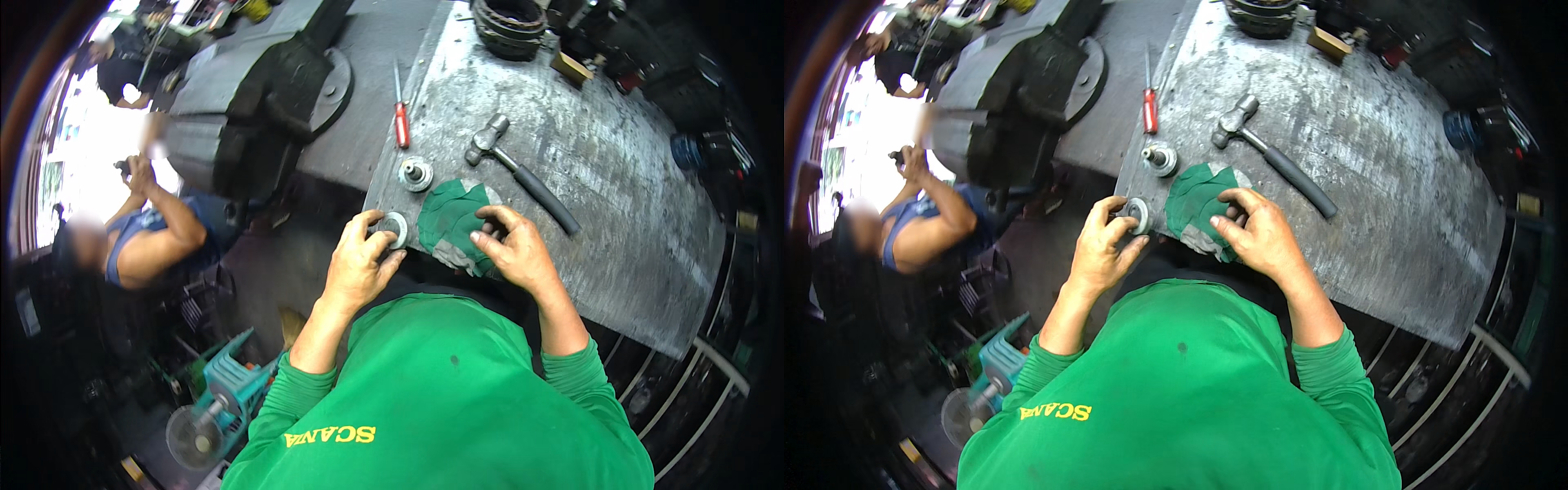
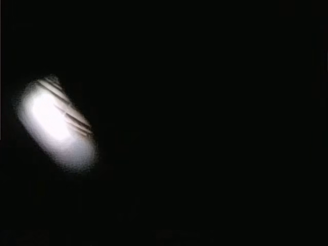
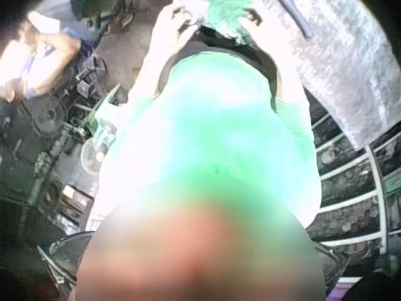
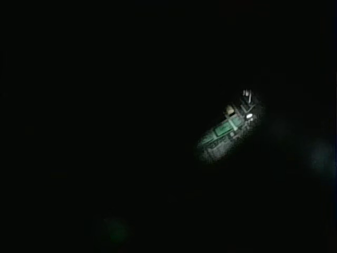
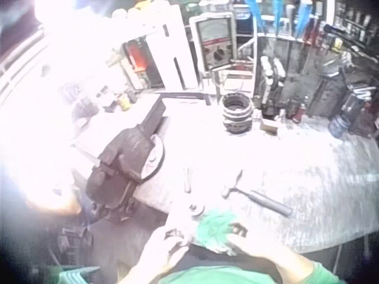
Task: The person assembles a cylindrical metal part by inserting a pin and tapping it with a hammer. They repeatedly insert and remove the pin, inspect the fit, and use a hammer to drive the pin into place. The person also uses a screwdriver to adjust the part and wipes it with a cloth.
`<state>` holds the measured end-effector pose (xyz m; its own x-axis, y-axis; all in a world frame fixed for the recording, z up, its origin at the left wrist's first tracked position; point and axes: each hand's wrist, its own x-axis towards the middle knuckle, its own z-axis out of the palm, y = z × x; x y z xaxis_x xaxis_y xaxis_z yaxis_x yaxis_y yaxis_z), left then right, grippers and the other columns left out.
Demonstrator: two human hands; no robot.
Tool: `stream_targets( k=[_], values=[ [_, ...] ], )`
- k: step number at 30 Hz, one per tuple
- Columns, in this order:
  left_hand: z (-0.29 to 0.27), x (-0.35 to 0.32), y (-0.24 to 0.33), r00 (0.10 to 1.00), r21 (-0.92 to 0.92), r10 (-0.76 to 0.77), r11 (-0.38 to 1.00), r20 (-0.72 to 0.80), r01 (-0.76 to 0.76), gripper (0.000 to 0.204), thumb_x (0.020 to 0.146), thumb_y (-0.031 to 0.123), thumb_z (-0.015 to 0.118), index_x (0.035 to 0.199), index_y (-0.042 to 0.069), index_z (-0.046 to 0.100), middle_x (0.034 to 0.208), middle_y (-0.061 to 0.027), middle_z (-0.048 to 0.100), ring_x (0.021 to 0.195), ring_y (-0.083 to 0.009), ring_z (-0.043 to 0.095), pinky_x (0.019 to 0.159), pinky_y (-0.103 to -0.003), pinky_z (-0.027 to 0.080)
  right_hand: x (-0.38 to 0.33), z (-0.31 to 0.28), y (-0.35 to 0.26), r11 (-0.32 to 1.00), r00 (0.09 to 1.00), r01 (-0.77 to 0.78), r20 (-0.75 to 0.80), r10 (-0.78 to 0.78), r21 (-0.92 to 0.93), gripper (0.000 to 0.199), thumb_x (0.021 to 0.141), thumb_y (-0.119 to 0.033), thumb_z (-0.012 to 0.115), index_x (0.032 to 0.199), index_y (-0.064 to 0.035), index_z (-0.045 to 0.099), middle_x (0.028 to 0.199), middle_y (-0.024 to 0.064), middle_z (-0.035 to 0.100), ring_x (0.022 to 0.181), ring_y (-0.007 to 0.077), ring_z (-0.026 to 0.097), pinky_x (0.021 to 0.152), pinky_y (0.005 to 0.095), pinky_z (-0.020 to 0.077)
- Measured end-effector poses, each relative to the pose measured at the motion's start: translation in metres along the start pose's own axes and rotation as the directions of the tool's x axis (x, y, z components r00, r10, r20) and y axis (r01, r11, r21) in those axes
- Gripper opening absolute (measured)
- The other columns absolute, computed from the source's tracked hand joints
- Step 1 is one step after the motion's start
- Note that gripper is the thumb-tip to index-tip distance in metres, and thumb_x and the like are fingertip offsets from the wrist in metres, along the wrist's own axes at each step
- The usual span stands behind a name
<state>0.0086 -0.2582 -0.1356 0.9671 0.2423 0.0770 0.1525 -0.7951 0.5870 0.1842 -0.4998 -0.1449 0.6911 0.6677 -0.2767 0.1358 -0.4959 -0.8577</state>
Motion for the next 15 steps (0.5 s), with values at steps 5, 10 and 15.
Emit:
stream_targets(
  k=[5, 10, 15],
  values=[
    [-0.003, 0.043, -0.031, 0.928, 0.084, 0.169, 0.975, 0.333, -0.208, 0.037, 0.078, 0.016, 0.086, 0.112, 0.006, 0.075, 0.138, -0.016, 0.061, 0.116, -0.0347, 0.065, 0.098, -0.046, 0.054, 0.011, 0.01, -0.01, 0.976, 0.955, -0.205, -0.233, 0.184, -0.072, 0.041, 0.089, -0.024, 0.078, 0.121, 0.001, 0.07, 0.099, 0.0143, 0.071, 0.079, 0.0243, 0.068, 0.076, 0.0379, 0.0562],
    [0.004, 0.06, -0.063, 0.88, 0.002, 0.34, 0.933, 0.331, -0.361, 0.035, 0.076, 0.017, 0.085, 0.109, 0.008, 0.074, 0.132, -0.0119, 0.064, 0.109, -0.0305, 0.064, 0.09, -0.044, 0.053, 0.017, 0.045, -0.035, 0.969, 0.967, -0.161, -0.226, 0.117, -0.189, 0.036, 0.091, -0.024, 0.077, 0.118, -0.0012, 0.069, 0.107, 0.0166, 0.072, 0.098, 0.0336, 0.072, 0.085, 0.0438, 0.0569],
    [0.004, 0.071, -0.083, 0.902, -0.082, 0.389, 0.921, 0.188, -0.381, 0.048, 0.068, 0.024, 0.091, 0.109, 0.008, 0.071, 0.121, -0.0107, 0.064, 0.103, -0.0316, 0.065, 0.085, -0.045, 0.052, 0.015, 0.067, -0.054, 0.952, 0.942, -0.219, -0.299, 0.15, -0.214, 0.036, 0.092, -0.024, 0.077, 0.118, -0.0008, 0.069, 0.106, 0.0182, 0.071, 0.097, 0.0344, 0.072, 0.085, 0.045, 0.0568]
  ],
)
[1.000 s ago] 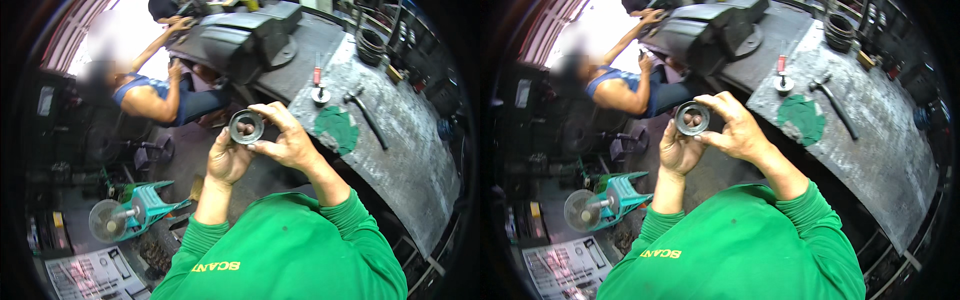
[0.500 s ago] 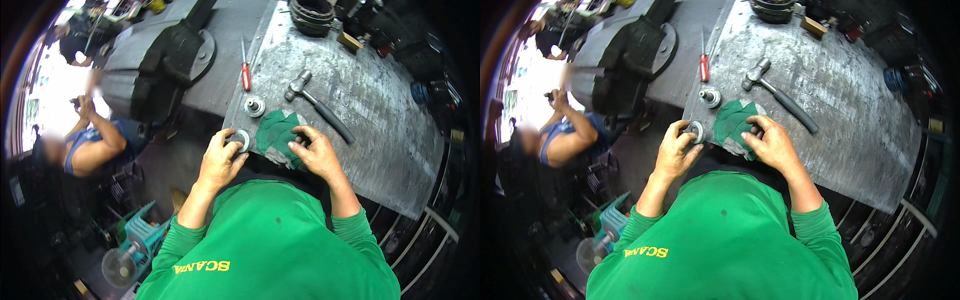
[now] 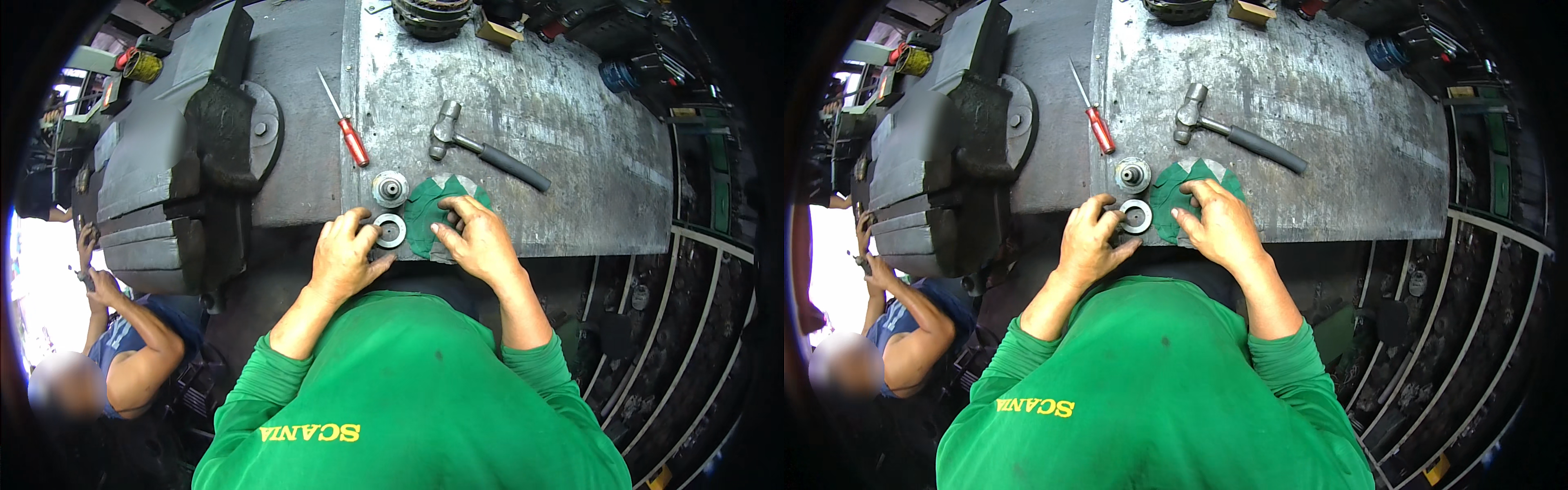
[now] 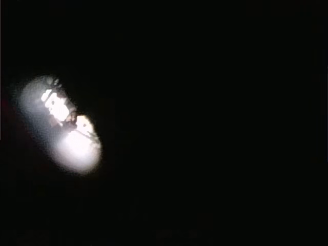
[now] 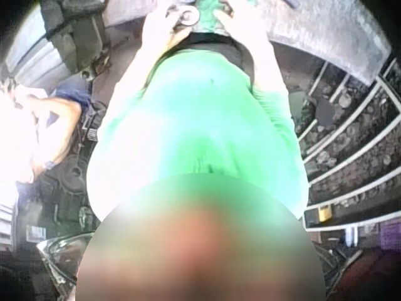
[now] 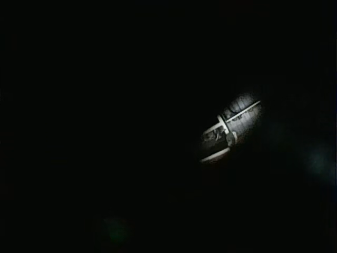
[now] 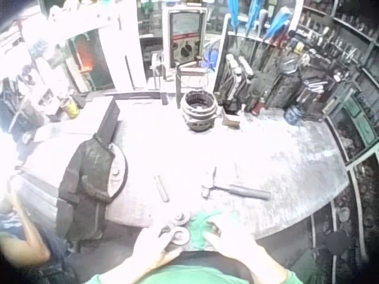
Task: The person assembles a cylindrical metal part by inserting a pin and tapping it with a hammer. They repeatedly insert and remove the pin, inspect the fit, and use a hammer to drive the pin into place. The person also uses a screwdriver to adjust the part and wipes it with a cloth.
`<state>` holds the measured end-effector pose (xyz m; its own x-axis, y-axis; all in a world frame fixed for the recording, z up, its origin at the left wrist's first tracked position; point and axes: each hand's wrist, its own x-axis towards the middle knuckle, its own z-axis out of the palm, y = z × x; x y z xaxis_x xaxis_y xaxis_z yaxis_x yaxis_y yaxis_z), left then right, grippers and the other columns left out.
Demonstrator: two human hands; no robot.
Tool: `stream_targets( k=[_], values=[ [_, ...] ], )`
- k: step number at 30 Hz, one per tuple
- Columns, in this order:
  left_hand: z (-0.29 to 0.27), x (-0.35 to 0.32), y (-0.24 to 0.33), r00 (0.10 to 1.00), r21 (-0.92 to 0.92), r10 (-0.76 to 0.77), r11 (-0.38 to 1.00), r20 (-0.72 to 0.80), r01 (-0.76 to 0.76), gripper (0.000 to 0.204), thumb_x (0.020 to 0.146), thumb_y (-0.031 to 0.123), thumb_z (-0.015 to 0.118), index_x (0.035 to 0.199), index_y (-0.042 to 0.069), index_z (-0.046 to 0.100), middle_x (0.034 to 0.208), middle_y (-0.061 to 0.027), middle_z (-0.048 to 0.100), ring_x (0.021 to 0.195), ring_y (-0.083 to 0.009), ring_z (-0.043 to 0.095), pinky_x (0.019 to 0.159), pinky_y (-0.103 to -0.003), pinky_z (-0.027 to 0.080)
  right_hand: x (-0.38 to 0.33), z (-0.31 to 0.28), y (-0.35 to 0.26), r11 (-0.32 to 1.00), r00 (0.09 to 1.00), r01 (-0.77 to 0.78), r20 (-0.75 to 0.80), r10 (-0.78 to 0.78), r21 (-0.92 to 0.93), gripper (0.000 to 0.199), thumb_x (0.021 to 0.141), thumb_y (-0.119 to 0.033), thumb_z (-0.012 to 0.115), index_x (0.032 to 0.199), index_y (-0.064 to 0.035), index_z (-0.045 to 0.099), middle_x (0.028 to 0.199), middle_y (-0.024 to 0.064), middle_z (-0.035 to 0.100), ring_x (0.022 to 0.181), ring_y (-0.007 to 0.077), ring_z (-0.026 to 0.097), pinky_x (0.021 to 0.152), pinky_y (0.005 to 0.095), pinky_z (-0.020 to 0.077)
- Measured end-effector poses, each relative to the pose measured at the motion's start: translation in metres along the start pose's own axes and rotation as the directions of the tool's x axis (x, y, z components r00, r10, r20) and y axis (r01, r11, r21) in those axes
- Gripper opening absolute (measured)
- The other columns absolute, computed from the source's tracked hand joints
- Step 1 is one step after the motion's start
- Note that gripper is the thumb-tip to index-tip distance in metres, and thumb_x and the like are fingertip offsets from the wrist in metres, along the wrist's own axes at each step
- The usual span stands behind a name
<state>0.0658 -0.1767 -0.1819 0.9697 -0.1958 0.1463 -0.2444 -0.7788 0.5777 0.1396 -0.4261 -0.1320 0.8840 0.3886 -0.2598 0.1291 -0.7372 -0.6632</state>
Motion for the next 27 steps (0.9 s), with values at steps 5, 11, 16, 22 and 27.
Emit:
stream_targets(
  k=[5, 11, 16, 22, 27],
  values=[
    [-0.017, 0.025, 0.002, 0.99, -0.078, -0.139, 0.988, -0.029, 0.136, 0.068, 0.07, 0.021, 0.092, 0.126, 0.003, 0.06, 0.117, -0.0158, 0.064, 0.107, -0.037, 0.066, 0.092, -0.046, 0.056, -0.011, 0.004, -0.003, 0.993, 0.999, -0.016, 0.03, 0.02, -0.116, 0.037, 0.091, -0.024, 0.077, 0.119, -0.0006, 0.068, 0.109, 0.0187, 0.071, 0.103, 0.0383, 0.07, 0.089, 0.0477, 0.0559],
    [-0.021, 0.067, 0.01, 0.977, 0.081, -0.207, 0.976, 0.047, 0.203, 0.077, 0.068, 0.026, 0.094, 0.133, 0.003, 0.06, 0.118, -0.0151, 0.064, 0.113, -0.0366, 0.065, 0.096, -0.046, 0.056, -0.011, -0.004, 0.007, 0.973, 0.991, 0.114, -0.05, -0.127, -0.203, 0.039, 0.091, -0.021, 0.078, 0.121, 0.0008, 0.068, 0.108, 0.019, 0.071, 0.099, 0.0366, 0.071, 0.087, 0.0455, 0.0564],
    [-0.016, 0.072, 0.015, 0.974, 0.125, -0.224, 0.968, 0.042, 0.217, 0.074, 0.065, 0.028, 0.093, 0.129, 0.003, 0.065, 0.114, -0.0142, 0.065, 0.11, -0.0353, 0.065, 0.096, -0.047, 0.054, -0.012, -0.023, 0.027, 0.995, 0.997, 0.074, 0.004, -0.074, -0.073, 0.041, 0.092, -0.024, 0.078, 0.122, 0.0016, 0.068, 0.108, 0.0177, 0.07, 0.1, 0.0347, 0.071, 0.087, 0.044, 0.0564],
    [-0.008, 0.076, 0.037, 0.926, 0.176, -0.376, 0.911, -0.018, 0.373, 0.063, 0.068, 0.023, 0.086, 0.125, 0.003, 0.071, 0.114, -0.0137, 0.068, 0.11, -0.0343, 0.065, 0.099, -0.046, 0.054, 0.01, -0.065, 0.067, 0.972, 0.968, 0.234, 0.091, -0.236, 0.028, 0.04, 0.091, -0.023, 0.079, 0.121, 0.0006, 0.069, 0.102, 0.0158, 0.07, 0.093, 0.0299, 0.07, 0.082, 0.0403, 0.0563],
    [-0.008, 0.077, 0.048, 0.886, 0.221, -0.464, 0.864, 0.001, 0.452, 0.065, 0.068, 0.023, 0.086, 0.129, 0.004, 0.071, 0.114, -0.0123, 0.071, 0.111, -0.0329, 0.066, 0.101, -0.044, 0.053, 0.031, -0.088, 0.095, 0.954, 0.938, 0.274, 0.184, -0.293, 0.12, 0.039, 0.091, -0.023, 0.079, 0.121, 0.0001, 0.069, 0.105, 0.0173, 0.07, 0.097, 0.032, 0.071, 0.086, 0.0414, 0.0558]
  ],
)
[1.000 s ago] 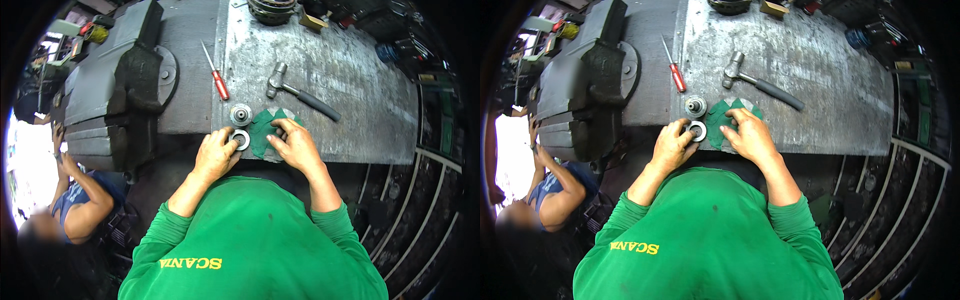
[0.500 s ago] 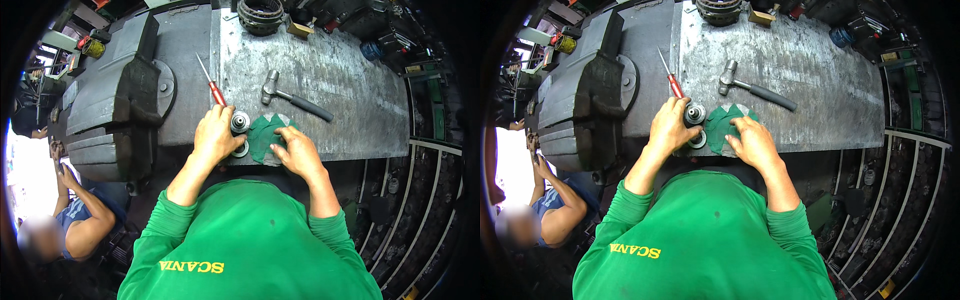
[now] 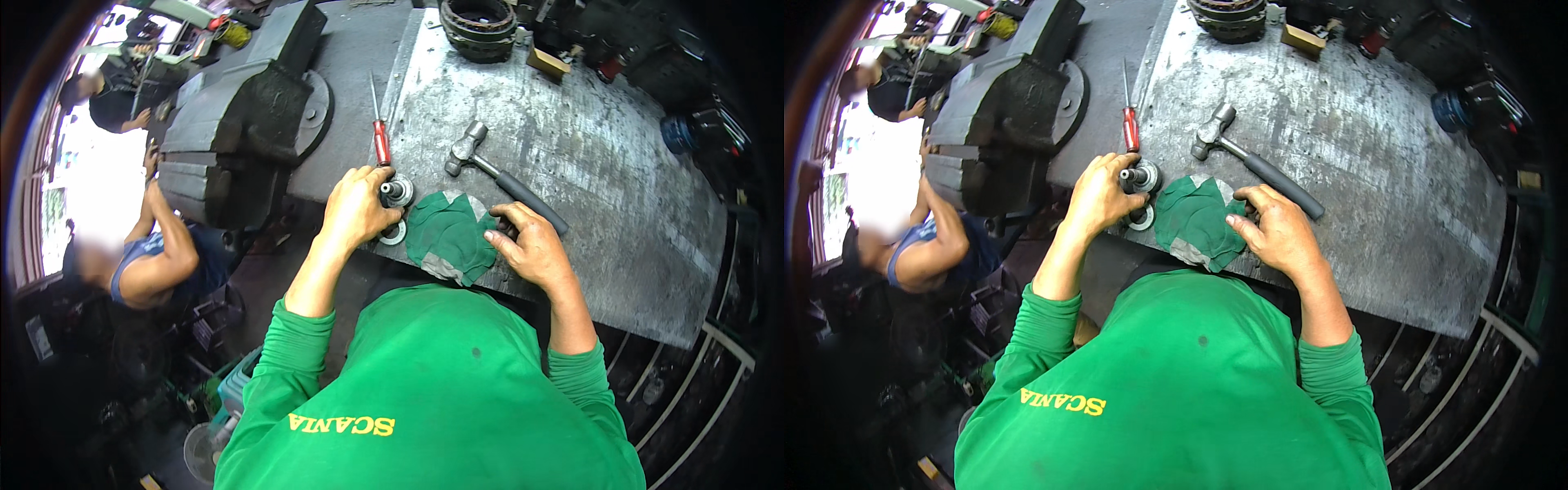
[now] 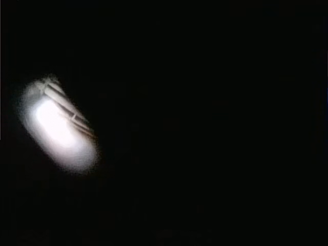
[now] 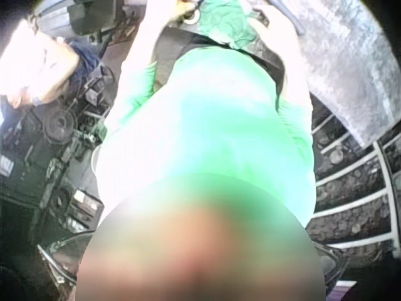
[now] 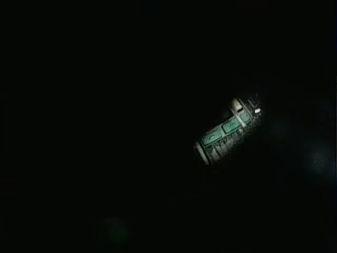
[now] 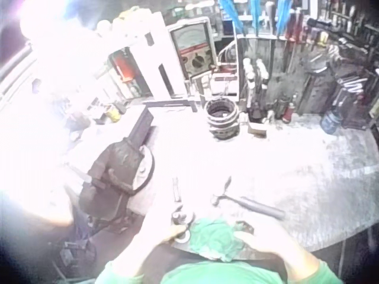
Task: The person assembles a cylindrical metal part by inserting a pin and tapping it with a hammer. They repeatedly insert and remove the pin, inspect the fit, and use a hammer to drive the pin into place. The person also uses a screwdriver to adjust the part and wipes it with a cloth.
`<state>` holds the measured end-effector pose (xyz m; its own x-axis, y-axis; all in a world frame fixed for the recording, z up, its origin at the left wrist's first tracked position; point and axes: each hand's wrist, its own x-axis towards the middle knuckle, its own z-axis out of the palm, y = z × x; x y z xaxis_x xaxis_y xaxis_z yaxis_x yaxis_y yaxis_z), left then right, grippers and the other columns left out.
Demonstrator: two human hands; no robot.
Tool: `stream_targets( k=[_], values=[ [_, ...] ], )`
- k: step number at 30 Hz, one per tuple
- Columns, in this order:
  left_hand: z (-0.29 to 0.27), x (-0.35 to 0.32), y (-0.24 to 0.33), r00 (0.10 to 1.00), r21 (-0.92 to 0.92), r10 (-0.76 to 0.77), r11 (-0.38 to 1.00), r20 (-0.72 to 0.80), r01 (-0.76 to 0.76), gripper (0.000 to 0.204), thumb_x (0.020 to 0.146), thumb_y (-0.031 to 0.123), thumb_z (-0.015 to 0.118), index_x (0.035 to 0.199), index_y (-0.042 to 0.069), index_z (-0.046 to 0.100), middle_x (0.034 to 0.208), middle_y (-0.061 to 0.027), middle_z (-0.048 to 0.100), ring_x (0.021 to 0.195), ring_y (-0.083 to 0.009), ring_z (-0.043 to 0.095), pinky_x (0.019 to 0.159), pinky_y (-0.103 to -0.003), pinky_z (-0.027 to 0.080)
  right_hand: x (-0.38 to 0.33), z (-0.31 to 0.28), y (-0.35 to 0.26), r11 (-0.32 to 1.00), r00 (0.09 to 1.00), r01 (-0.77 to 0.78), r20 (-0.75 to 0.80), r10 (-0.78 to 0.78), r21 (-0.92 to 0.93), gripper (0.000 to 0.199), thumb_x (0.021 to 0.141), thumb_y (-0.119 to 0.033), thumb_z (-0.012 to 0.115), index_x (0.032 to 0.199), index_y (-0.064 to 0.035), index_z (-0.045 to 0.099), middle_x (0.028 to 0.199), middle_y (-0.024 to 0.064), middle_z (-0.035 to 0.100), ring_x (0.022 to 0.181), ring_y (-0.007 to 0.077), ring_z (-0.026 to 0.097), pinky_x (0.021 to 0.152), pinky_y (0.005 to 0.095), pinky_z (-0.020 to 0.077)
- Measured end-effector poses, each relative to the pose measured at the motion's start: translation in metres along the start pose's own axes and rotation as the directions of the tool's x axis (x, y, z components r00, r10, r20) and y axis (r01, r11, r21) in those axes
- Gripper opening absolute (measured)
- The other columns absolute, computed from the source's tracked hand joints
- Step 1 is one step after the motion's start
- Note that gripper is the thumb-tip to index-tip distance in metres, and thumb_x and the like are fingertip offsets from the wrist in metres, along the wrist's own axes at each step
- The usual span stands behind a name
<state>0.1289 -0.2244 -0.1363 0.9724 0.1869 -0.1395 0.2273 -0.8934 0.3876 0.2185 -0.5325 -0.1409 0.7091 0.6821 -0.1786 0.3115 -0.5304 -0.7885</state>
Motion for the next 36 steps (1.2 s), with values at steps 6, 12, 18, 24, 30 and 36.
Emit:
stream_targets(
  k=[6, 12, 18, 24, 30, 36],
  values=[
    [-0.004, 0.001, 0.011, 0.999, 0.047, -0.043, 0.998, -0.001, 0.043, 0.065, 0.069, 0.023, 0.087, 0.13, 0.006, 0.071, 0.118, -0.0109, 0.073, 0.114, -0.032, 0.067, 0.103, -0.044, 0.052, 0.005, -0.011, 0.011, 0.986, 0.982, 0.168, 0.081, -0.169, 0.023, 0.038, 0.092, -0.027, 0.077, 0.119, -0.0005, 0.07, 0.107, 0.018, 0.071, 0.098, 0.0362, 0.071, 0.086, 0.045, 0.0559],
    [-0.004, 0.001, 0.015, 0.999, 0.137, -0.044, 0.99, -0.001, 0.044, 0.063, 0.069, 0.021, 0.088, 0.128, 0.006, 0.071, 0.119, -0.0107, 0.072, 0.116, -0.0322, 0.066, 0.104, -0.045, 0.052, -0.003, -0.009, 0.012, 0.983, 0.978, 0.182, 0.101, -0.183, 0.013, 0.038, 0.093, -0.028, 0.076, 0.119, -0.0002, 0.07, 0.107, 0.0179, 0.071, 0.1, 0.0362, 0.071, 0.088, 0.0451, 0.056],
    [-0.004, 0.001, 0.009, 0.999, 0.009, -0.039, 0.999, -0.011, 0.039, 0.065, 0.069, 0.021, 0.087, 0.13, 0.006, 0.069, 0.116, -0.0123, 0.07, 0.118, -0.0326, 0.065, 0.104, -0.044, 0.052, -0.021, 0.0, 0.006, 0.993, 0.987, 0.117, 0.112, -0.114, -0.023, 0.04, 0.094, -0.029, 0.076, 0.12, -0.0001, 0.07, 0.109, 0.0188, 0.071, 0.1, 0.0376, 0.071, 0.088, 0.0454, 0.0556],
    [-0.009, 0.002, 0.003, 1.0, -0.023, -0.017, 1.0, 0.015, 0.017, 0.062, 0.069, 0.021, 0.086, 0.127, 0.006, 0.072, 0.116, -0.0137, 0.07, 0.117, -0.0335, 0.067, 0.103, -0.045, 0.053, -0.036, 0.015, -0.014, 1.0, 1.0, -0.029, 0.007, 0.029, 0.0, 0.04, 0.094, -0.029, 0.076, 0.121, -0.0004, 0.069, 0.111, 0.0191, 0.071, 0.103, 0.0389, 0.071, 0.089, 0.0456, 0.056],
    [0.0, 0.007, -0.011, 0.995, -0.032, 0.093, 0.995, -0.036, -0.094, 0.056, 0.067, 0.02, 0.087, 0.118, 0.002, 0.073, 0.113, -0.0188, 0.071, 0.11, -0.0365, 0.069, 0.095, -0.046, 0.057, -0.05, 0.047, -0.023, 0.997, 0.997, -0.076, -0.02, 0.077, 0.018, 0.035, 0.093, -0.025, 0.076, 0.117, -0.0005, 0.069, 0.11, 0.0204, 0.071, 0.103, 0.0401, 0.07, 0.088, 0.0462, 0.0559],
    [-0.006, 0.003, -0.01, 0.996, 0.069, 0.084, 0.994, 0.039, -0.087, 0.049, 0.061, 0.023, 0.087, 0.102, -0.001, 0.072, 0.108, -0.0211, 0.07, 0.106, -0.0384, 0.069, 0.091, -0.048, 0.058, -0.041, 0.07, -0.04, 1.0, 1.0, 0.019, 0.001, -0.019, 0.014, 0.034, 0.086, -0.017, 0.079, 0.114, 0.0009, 0.069, 0.1, 0.0199, 0.07, 0.088, 0.0356, 0.068, 0.081, 0.0439, 0.0559]
  ],
)
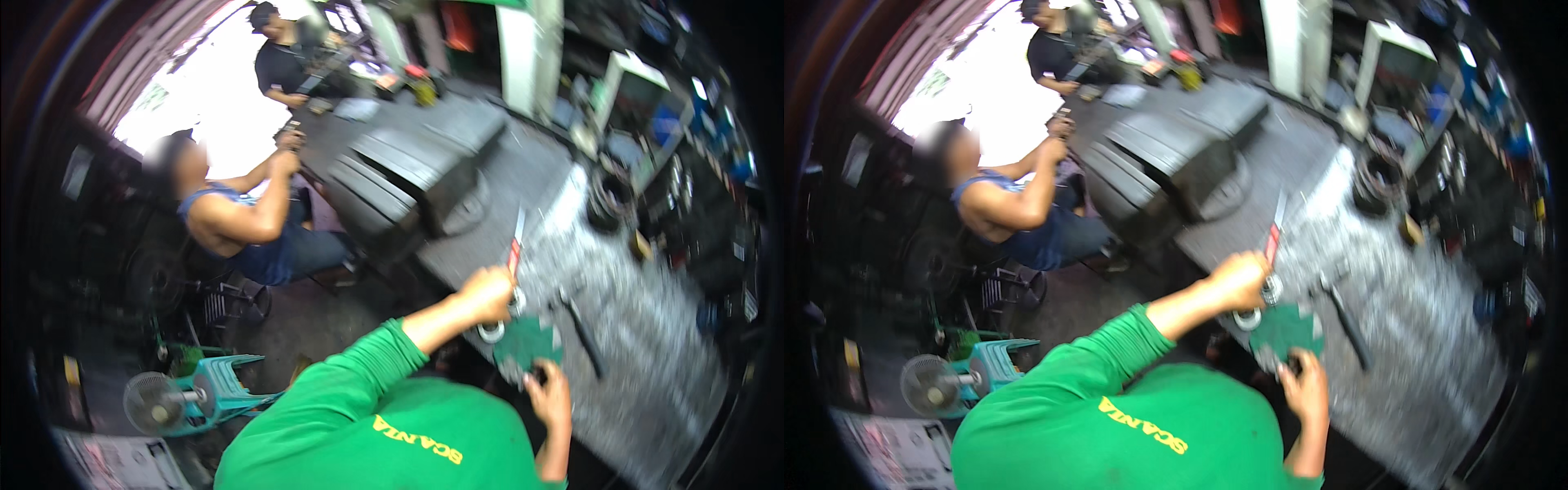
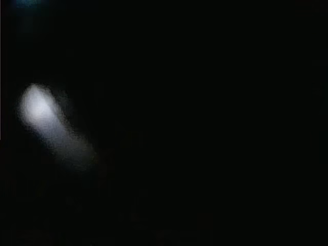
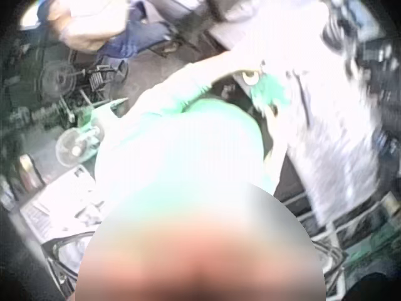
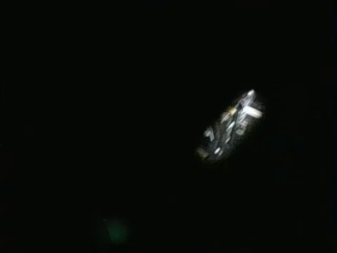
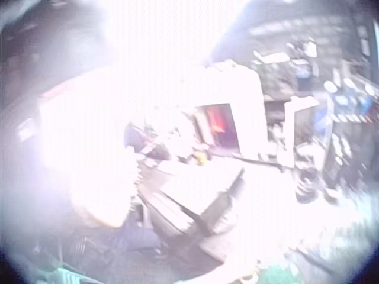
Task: The person assembles a cylindrical metal part by inserting a pin and tapping it with a hammer. They repeatedly insert and remove the pin, inspect the fit, and use a hammer to drive the pin into place. The person also uses a screwdriver to adjust the part and wipes it with a cloth.
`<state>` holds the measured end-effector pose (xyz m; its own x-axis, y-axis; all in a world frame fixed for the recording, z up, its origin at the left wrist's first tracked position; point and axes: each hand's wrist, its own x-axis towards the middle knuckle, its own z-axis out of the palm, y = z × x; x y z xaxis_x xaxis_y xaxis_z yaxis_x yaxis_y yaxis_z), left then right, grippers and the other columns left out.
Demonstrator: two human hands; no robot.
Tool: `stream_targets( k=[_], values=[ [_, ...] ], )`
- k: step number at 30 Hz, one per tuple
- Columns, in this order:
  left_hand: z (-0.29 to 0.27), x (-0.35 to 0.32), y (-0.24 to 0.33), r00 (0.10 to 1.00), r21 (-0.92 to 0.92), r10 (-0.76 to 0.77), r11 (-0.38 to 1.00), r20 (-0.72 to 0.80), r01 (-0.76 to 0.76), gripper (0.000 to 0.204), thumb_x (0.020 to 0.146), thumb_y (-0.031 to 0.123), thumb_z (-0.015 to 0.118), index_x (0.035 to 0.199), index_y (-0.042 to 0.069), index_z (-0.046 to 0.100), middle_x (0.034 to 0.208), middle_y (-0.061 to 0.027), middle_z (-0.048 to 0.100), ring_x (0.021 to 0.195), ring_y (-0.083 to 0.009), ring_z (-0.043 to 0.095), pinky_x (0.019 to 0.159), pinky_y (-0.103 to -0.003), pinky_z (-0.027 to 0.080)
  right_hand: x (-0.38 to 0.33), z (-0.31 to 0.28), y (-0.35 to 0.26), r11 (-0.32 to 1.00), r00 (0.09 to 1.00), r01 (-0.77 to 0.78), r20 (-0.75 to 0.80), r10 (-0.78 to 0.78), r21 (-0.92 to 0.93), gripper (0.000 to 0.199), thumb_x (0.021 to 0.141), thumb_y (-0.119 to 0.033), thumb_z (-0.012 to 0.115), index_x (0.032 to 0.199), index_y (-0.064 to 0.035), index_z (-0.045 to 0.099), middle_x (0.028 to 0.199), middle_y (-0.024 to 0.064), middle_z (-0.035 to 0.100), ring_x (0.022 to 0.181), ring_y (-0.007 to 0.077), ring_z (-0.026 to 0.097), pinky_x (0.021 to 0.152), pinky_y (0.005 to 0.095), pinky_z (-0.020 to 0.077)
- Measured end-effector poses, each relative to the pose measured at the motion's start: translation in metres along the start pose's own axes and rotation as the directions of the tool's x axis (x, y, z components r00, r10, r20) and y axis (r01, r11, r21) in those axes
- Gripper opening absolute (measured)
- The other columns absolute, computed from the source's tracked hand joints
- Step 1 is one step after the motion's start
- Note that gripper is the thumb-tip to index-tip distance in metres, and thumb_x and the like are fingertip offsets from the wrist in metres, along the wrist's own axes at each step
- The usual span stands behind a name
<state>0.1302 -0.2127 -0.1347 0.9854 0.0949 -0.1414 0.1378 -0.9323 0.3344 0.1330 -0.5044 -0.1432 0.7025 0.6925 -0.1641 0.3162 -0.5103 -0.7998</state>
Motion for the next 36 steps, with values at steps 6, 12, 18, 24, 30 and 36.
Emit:
stream_targets(
  k=[6, 12, 18, 24, 30, 36],
  values=[
    [0.009, -0.004, -0.001, 0.998, -0.113, -0.028, 0.993, -0.056, 0.021, 0.048, 0.067, 0.02, 0.086, 0.108, 0.001, 0.071, 0.114, -0.0168, 0.068, 0.115, -0.0353, 0.066, 0.099, -0.047, 0.054, 0.025, -0.011, -0.017, 0.997, 0.998, 0.017, 0.069, -0.013, -0.069, 0.038, 0.084, -0.015, 0.079, 0.117, 0.003, 0.072, 0.1, 0.0208, 0.072, 0.087, 0.0329, 0.071, 0.082, 0.0422, 0.0566],
    [0.009, -0.006, 0.005, 0.996, -0.103, -0.032, 0.994, -0.083, 0.024, 0.043, 0.067, 0.02, 0.084, 0.104, 0.001, 0.072, 0.109, -0.0177, 0.069, 0.11, -0.0359, 0.068, 0.094, -0.048, 0.055, 0.045, -0.021, -0.037, 0.991, 0.99, 0.096, 0.112, -0.086, -0.089, 0.038, 0.088, -0.019, 0.079, 0.118, 0.0028, 0.07, 0.103, 0.0217, 0.073, 0.091, 0.0351, 0.072, 0.085, 0.0422, 0.0566],
    [-0.038, -0.035, 0.007, 0.953, -0.216, -0.095, 0.976, -0.288, 0.032, 0.062, 0.065, 0.03, 0.089, 0.117, 0.002, 0.071, 0.11, -0.0203, 0.067, 0.109, -0.0392, 0.066, 0.096, -0.047, 0.055, 0.051, -0.029, -0.034, 0.969, 0.967, 0.228, 0.14, -0.214, -0.096, 0.041, 0.092, -0.024, 0.078, 0.121, 0.0021, 0.068, 0.113, 0.0247, 0.071, 0.105, 0.0413, 0.07, 0.091, 0.0462, 0.0555],
    [-0.049, -0.087, -0.038, 0.945, -0.955, -0.304, 0.294, -0.121, -0.028, 0.073, 0.073, 0.007, 0.092, 0.14, -0.001, 0.063, 0.125, -0.0113, 0.071, 0.105, -0.0181, 0.07, 0.095, -0.032, 0.056, 0.036, -0.035, -0.011, 0.993, 0.989, 0.084, 0.13, -0.073, -0.082, 0.041, 0.093, -0.026, 0.077, 0.122, 0.0019, 0.069, 0.108, 0.02, 0.071, 0.099, 0.0347, 0.071, 0.088, 0.0435, 0.0553],
    [0.006, -0.107, -0.049, 0.988, -0.988, -0.135, -0.148, 0.073, 0.053, 0.086, 0.074, 0.006, 0.093, 0.148, -0.005, 0.05, 0.136, -0.0182, 0.068, 0.122, -0.0232, 0.067, 0.107, -0.036, 0.055, 0.031, -0.036, -0.001, 0.998, 0.993, 0.028, 0.118, -0.021, -0.055, 0.041, 0.093, -0.026, 0.077, 0.122, 0.0022, 0.069, 0.11, 0.02, 0.071, 0.101, 0.0344, 0.071, 0.089, 0.0432, 0.0553],
    [0.04, -0.105, -0.03, 0.984, -0.973, -0.124, -0.208, 0.13, 0.102, 0.082, 0.07, 0.002, 0.094, 0.142, 0.0, 0.054, 0.131, -0.0127, 0.07, 0.12, -0.0199, 0.067, 0.106, -0.036, 0.055, 0.033, -0.035, 0.001, 0.999, 0.993, 0.007, 0.117, -0.001, -0.052, 0.041, 0.093, -0.027, 0.076, 0.122, 0.0013, 0.069, 0.111, 0.022, 0.071, 0.101, 0.0391, 0.071, 0.089, 0.0457, 0.0554]
  ],
)
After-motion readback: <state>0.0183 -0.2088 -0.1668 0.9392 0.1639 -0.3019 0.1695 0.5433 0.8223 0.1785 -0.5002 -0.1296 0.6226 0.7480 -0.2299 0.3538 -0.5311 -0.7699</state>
